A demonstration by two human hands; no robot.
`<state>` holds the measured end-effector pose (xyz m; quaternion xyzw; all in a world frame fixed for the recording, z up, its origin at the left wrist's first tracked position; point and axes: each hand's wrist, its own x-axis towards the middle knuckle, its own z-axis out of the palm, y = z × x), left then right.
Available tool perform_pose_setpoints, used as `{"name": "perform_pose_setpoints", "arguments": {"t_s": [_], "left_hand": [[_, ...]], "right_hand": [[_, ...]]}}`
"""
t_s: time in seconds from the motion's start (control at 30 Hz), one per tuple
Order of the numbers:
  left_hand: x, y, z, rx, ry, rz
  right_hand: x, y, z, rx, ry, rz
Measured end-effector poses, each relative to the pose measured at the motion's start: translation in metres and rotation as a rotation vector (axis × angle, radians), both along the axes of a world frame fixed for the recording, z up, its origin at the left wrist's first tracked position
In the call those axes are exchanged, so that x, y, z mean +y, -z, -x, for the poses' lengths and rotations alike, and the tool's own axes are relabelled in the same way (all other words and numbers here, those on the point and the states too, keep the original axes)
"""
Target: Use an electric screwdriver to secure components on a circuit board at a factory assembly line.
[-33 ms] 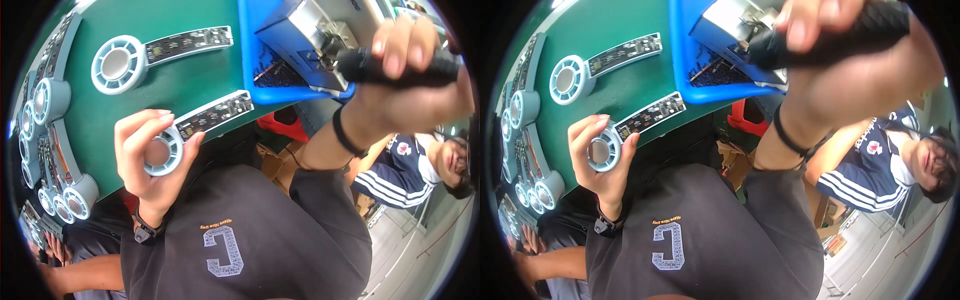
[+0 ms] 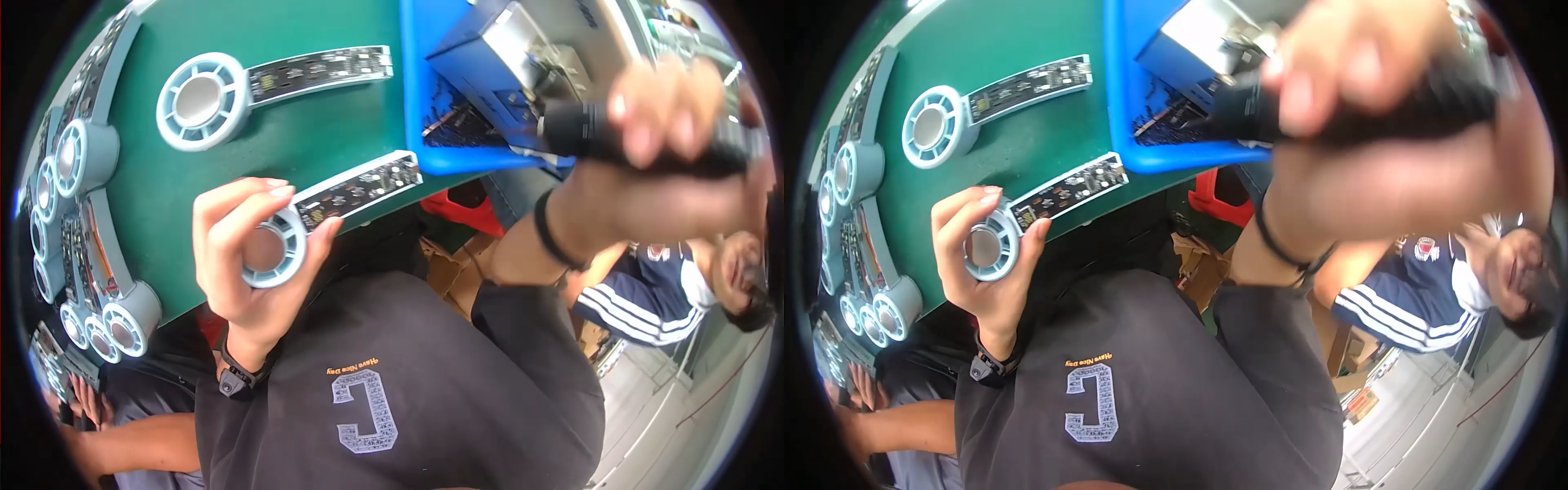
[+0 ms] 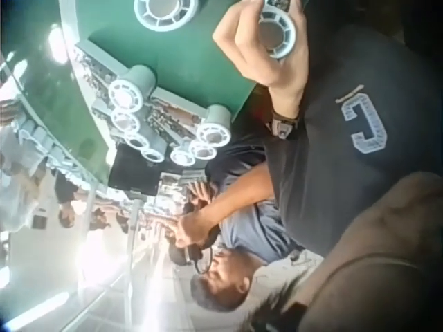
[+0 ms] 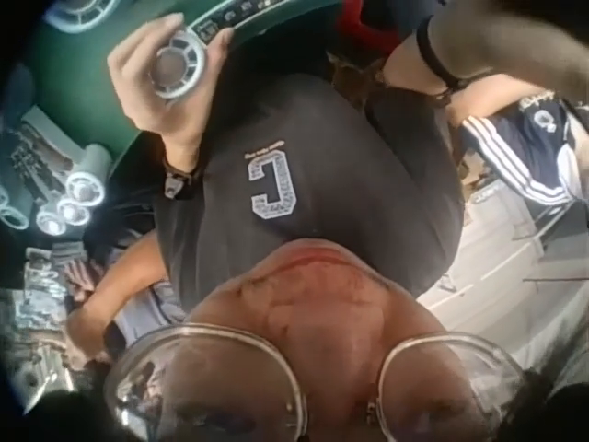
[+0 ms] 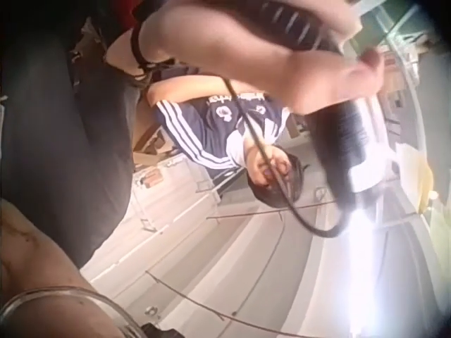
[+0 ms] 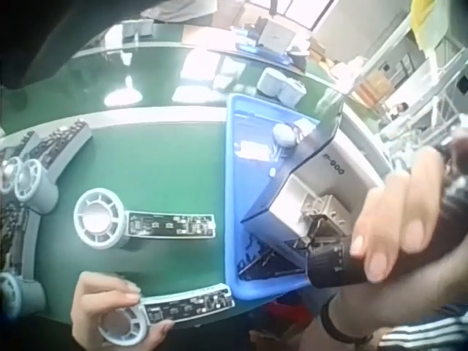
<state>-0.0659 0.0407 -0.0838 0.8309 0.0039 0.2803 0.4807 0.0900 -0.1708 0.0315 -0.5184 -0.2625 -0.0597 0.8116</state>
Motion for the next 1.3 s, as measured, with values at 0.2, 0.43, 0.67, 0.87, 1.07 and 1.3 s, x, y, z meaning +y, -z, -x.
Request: {"name": "perform_pose_setpoints", "arguments": {"t_s": [0.2, 0.43, 0.67, 0.87, 1.07, 1.3], "left_hand": [[0.009, 0.007, -0.006, -0.052, 0.083, 0.032], [0.010, 0.014, -0.005, -0.074, 0.137, 0.011], [0.007, 0.018, -0.005, -0.100, 0.142, 0.006], [0.008, 0.020, -0.002, -0.096, 0.118, 0.025], [0.003, 0.019, -0.006, -0.143, 0.083, 0.023], [0.006, 0.010, -0.004, -0.090, 0.041, 0.032]], "right_hand": [[0.037, 0.013, 0.066, -0.415, 0.122, -0.057], [0.039, 0.013, 0.063, -0.225, -0.168, 0.143], [0.033, 0.010, 0.064, -0.111, -0.427, 0.358], [0.040, 0.011, 0.062, -0.024, -0.619, 0.509], [0.067, 0.015, 0.073, -0.200, -0.414, 0.325], [0.079, 0.026, 0.076, -0.319, -0.334, 0.239]]}}
